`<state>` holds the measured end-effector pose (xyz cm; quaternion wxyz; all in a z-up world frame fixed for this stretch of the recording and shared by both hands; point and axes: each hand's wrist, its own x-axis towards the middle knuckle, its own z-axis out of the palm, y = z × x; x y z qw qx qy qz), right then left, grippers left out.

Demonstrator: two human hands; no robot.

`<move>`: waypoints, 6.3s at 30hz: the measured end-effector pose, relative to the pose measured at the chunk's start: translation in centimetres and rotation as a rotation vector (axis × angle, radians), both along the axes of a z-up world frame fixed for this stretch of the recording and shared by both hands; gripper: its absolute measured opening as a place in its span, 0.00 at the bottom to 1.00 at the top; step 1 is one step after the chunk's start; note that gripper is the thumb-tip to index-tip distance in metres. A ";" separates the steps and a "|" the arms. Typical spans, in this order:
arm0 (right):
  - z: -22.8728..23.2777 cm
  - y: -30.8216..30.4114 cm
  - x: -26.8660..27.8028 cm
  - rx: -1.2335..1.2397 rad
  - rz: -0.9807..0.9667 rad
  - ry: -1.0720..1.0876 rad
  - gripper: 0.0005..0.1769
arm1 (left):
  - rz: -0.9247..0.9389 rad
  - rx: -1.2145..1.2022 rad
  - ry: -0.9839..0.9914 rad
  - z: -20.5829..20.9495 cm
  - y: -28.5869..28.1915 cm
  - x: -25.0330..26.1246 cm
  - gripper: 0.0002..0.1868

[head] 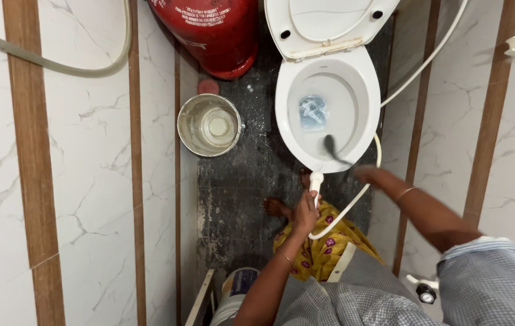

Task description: The person cleans a toilet by scrubbing the interior with a brush and rinsing the surfaces using a handheld sprayer.

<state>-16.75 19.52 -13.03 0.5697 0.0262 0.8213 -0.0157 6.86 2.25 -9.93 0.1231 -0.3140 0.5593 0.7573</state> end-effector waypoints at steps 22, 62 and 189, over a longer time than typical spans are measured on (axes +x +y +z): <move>6.7 -0.5 -5.7 0.367 0.734 0.483 0.24 | -0.247 -0.202 0.363 9.4 1.8 -6.4 0.17; 1.2 -2.3 -0.1 -0.364 -0.950 -0.260 0.28 | 1.010 0.343 -0.052 -3.0 1.2 3.2 0.35; 7.7 -2.7 18.5 -0.366 -0.557 -0.175 0.22 | 1.294 0.928 -0.031 -19.6 15.1 5.3 0.34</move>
